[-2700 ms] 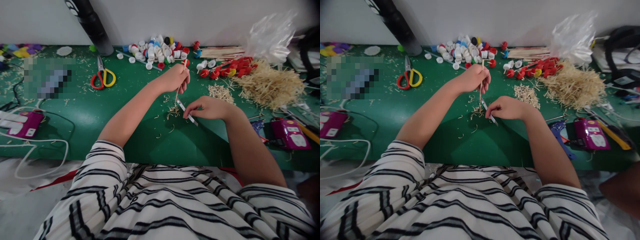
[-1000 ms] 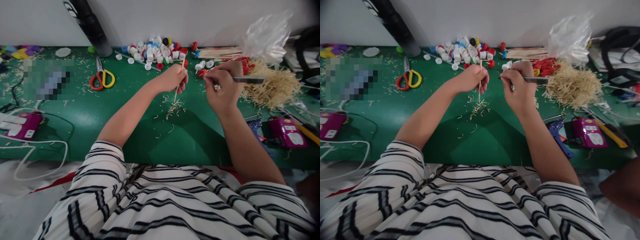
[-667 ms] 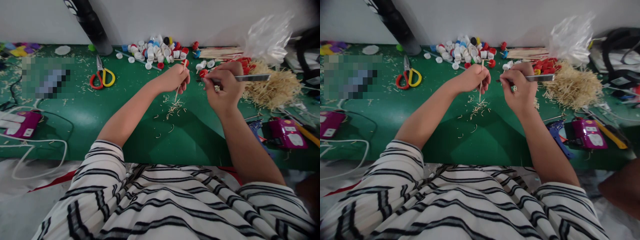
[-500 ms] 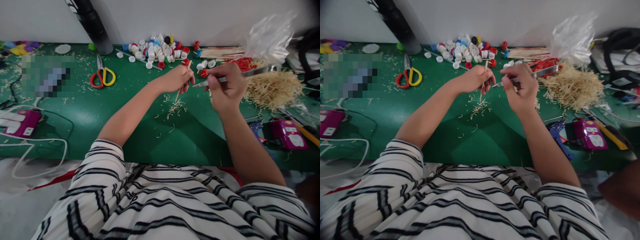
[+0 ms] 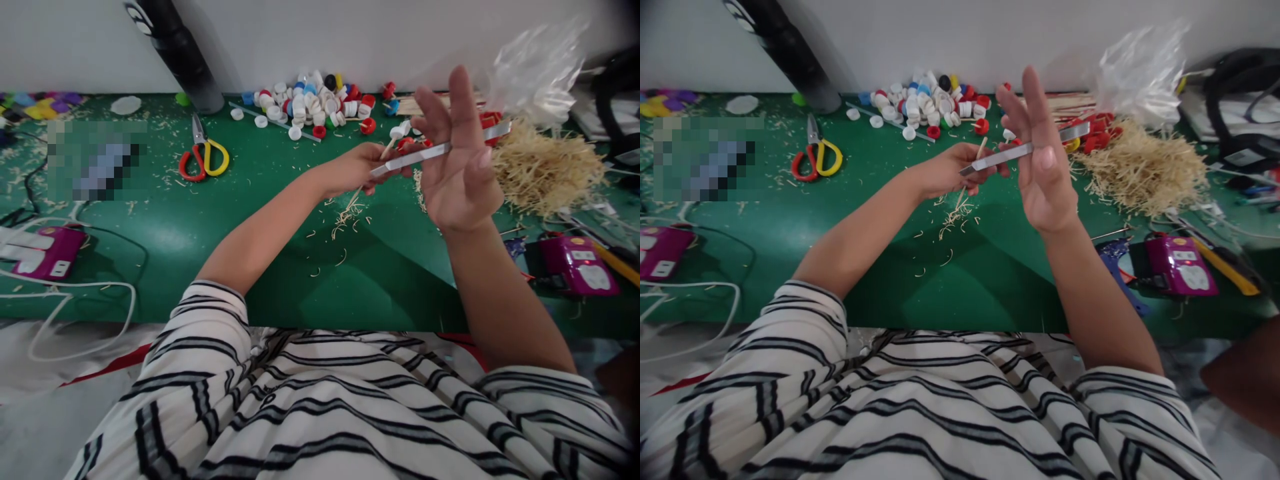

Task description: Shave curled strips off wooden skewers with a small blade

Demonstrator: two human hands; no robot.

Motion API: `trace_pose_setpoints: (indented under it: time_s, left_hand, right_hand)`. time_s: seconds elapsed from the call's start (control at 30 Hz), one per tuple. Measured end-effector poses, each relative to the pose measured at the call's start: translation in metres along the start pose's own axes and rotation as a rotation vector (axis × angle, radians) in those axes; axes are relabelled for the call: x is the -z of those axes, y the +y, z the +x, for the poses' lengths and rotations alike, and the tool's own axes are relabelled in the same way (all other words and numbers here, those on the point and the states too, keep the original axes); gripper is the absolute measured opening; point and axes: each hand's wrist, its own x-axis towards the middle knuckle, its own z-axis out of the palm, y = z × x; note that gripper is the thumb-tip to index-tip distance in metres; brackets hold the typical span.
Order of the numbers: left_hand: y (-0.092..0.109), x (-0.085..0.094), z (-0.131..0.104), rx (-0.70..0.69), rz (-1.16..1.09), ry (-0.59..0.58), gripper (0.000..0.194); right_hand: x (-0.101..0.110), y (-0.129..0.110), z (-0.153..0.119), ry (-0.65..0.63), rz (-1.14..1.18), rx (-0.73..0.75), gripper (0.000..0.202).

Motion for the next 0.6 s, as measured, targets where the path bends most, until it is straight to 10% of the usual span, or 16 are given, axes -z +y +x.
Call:
trace_pose_setpoints:
  time_s: [0.1, 0.6]
  left_hand:
    - [-0.001, -0.001, 0.002, 0.011, 0.011, 0.054, 0.022]
    - [-0.007, 0.005, 0.008, -0.007, -0.176, 0.035, 0.013]
  right_hand:
    - [0.001, -0.002, -0.001, 0.179, 0.363, 0.151, 0.075]
    - [-0.006, 0.028, 0.016, 0.248, 0.833, 0.268, 0.061]
